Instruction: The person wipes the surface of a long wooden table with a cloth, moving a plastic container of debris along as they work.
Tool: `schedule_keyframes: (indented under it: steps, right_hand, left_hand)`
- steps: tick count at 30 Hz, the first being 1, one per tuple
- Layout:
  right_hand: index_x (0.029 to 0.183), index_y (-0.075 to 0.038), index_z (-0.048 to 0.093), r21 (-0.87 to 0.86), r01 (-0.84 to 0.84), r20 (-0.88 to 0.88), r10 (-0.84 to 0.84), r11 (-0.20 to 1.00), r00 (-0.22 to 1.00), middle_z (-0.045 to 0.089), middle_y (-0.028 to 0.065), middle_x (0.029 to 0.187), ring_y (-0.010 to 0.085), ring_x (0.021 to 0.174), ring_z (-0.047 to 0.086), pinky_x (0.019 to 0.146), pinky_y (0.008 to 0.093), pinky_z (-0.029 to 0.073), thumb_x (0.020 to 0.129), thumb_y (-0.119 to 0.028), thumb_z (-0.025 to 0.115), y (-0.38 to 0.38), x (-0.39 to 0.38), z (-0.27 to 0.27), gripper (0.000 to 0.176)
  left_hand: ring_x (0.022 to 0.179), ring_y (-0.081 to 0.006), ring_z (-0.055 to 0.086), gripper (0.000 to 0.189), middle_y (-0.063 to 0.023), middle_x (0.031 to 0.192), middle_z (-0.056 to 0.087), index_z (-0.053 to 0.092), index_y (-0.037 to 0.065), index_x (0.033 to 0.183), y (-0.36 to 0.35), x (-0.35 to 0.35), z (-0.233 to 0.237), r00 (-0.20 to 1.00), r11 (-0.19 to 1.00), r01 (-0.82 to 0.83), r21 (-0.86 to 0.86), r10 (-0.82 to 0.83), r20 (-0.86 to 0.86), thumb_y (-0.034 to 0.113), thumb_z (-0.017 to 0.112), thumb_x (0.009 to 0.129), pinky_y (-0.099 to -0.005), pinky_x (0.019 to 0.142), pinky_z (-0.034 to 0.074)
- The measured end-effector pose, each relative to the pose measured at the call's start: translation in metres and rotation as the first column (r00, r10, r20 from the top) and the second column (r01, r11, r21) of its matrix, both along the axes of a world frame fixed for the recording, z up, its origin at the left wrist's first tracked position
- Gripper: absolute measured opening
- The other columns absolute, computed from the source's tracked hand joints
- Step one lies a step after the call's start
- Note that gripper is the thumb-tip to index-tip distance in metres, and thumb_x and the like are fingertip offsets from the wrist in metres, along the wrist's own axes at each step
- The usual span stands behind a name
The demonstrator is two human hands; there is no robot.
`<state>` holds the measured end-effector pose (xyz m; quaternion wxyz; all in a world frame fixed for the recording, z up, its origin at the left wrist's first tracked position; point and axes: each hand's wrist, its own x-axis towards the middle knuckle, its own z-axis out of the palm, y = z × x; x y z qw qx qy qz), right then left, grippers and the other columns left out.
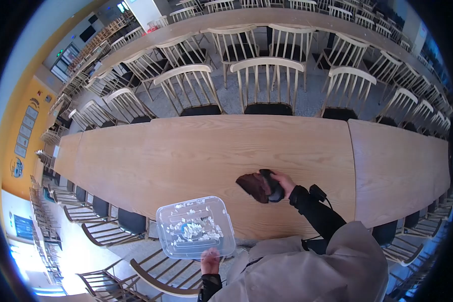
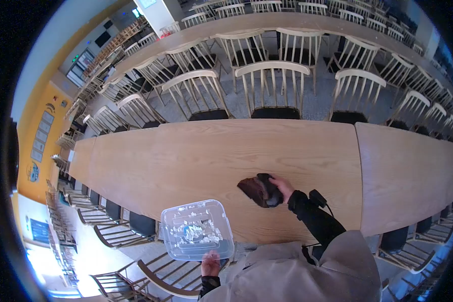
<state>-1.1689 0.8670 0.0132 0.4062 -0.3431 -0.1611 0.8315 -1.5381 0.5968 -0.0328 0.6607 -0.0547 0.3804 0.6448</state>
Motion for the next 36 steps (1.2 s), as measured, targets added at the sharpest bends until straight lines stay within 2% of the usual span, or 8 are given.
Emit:
schedule_keyframes:
  steps: [7, 8, 9, 11, 13, 22, 29, 36]
  right_hand:
    - [0.116, -0.003, 0.049, -0.024, 0.254, -0.214, -0.253, 0.967, 0.943, 0.058, 0.0085, 0.108, 0.0213, 0.099, 0.056, 0.090, 0.0338, 0.043, 0.092, -0.023, 0.036, -0.029, 0.052, -0.034, 0.034]
    - [0.109, -0.006, 0.053, 0.441, 0.037, 0.457, -0.259, 0.897, 0.851, 0.059, 0.0079, 0.103, 0.0193, 0.095, 0.056, 0.086, 0.0335, 0.045, 0.090, -0.027, 0.039, -0.037, 0.078, -0.101, 0.032]
    - [0.109, -0.006, 0.053, 0.445, 0.036, 0.460, -0.262, 0.895, 0.849, 0.059, 0.0079, 0.103, 0.0193, 0.095, 0.056, 0.086, 0.0335, 0.045, 0.090, -0.027, 0.039, -0.041, 0.087, -0.113, 0.032]
    - [0.105, -0.007, 0.055, -0.119, 0.307, -0.281, -0.329, 0.944, 0.902, 0.059, 0.0068, 0.104, 0.0190, 0.093, 0.057, 0.082, 0.0323, 0.046, 0.089, -0.034, 0.041, -0.043, 0.102, -0.125, 0.034]
    - [0.104, -0.010, 0.056, -0.032, 0.239, -0.390, -0.233, 0.970, 0.891, 0.058, 0.0068, 0.107, 0.0230, 0.099, 0.054, 0.087, 0.0395, 0.043, 0.089, -0.038, 0.041, -0.046, 0.113, -0.123, 0.035]
    - [0.107, -0.014, 0.049, -0.120, 0.599, 0.326, -0.539, 0.791, 0.777, 0.053, 0.0073, 0.111, 0.0294, 0.110, 0.046, 0.087, 0.0635, 0.033, 0.077, -0.027, 0.067, -0.086, 0.085, -0.001, 0.037]
    - [0.106, -0.012, 0.047, -0.029, 0.623, 0.483, -0.535, 0.782, 0.693, 0.054, 0.0077, 0.100, 0.0275, 0.094, 0.053, 0.082, 0.0506, 0.041, 0.077, -0.023, 0.068, -0.087, 0.121, -0.110, 0.038]
    - [0.104, -0.007, 0.052, -0.290, 0.750, -0.065, -0.794, 0.594, 0.604, 0.057, 0.0087, 0.099, 0.0216, 0.094, 0.053, 0.088, 0.0384, 0.041, 0.079, -0.029, 0.066, -0.081, 0.113, -0.089, 0.036]
  left_hand:
    - [0.091, -0.0244, 0.057, 0.015, -0.0117, 0.093, 0.058, 0.054, 0.004, 0.081, 0.007, 0.011, 0.010, 1.000, 0.999, -0.010, 0.034, 0.010, 0.005, -0.006, 0.055, 0.070, -0.0376, 0.081, 0.049]
    - [0.090, -0.0245, 0.058, 0.015, -0.0119, 0.093, 0.058, 0.054, 0.004, 0.082, 0.008, 0.014, 0.016, 0.999, 1.000, -0.029, 0.003, 0.029, -0.024, -0.006, 0.055, 0.071, -0.0372, 0.080, 0.050]
    - [0.089, -0.0247, 0.058, 0.015, -0.0121, 0.092, 0.058, 0.054, 0.004, 0.082, 0.008, 0.015, 0.018, 0.997, 0.998, -0.048, -0.027, 0.046, -0.056, -0.007, 0.054, 0.071, -0.0369, 0.079, 0.050]
    - [0.089, -0.0252, 0.058, 0.015, -0.0121, 0.093, 0.058, 0.054, 0.004, 0.082, 0.008, 0.015, 0.014, 0.997, 1.000, -0.026, -0.005, 0.026, -0.069, -0.007, 0.054, 0.072, -0.0373, 0.079, 0.050]
    - [0.090, -0.0254, 0.058, 0.014, -0.0119, 0.094, 0.058, 0.054, 0.005, 0.081, 0.009, 0.017, 0.015, 0.998, 0.999, -0.034, 0.014, 0.035, -0.046, -0.007, 0.054, 0.073, -0.0390, 0.081, 0.050]
    - [0.093, -0.0269, 0.057, 0.014, -0.0122, 0.096, 0.058, 0.053, 0.005, 0.082, 0.005, 0.012, 0.005, 1.000, 0.999, -0.001, 0.043, 0.002, -0.027, -0.007, 0.053, 0.075, -0.0419, 0.083, 0.049]
    - [0.095, -0.0289, 0.056, 0.016, -0.0129, 0.096, 0.057, 0.053, 0.004, 0.085, 0.004, 0.008, -0.004, 0.999, 0.993, 0.046, 0.107, -0.043, -0.028, -0.007, 0.052, 0.073, -0.0423, 0.083, 0.049]
    - [0.097, -0.0298, 0.055, 0.014, -0.0142, 0.098, 0.057, 0.055, 0.003, 0.086, 0.002, 0.005, -0.004, 0.998, 0.991, 0.059, 0.121, -0.058, -0.007, -0.005, 0.054, 0.075, -0.0442, 0.084, 0.047]
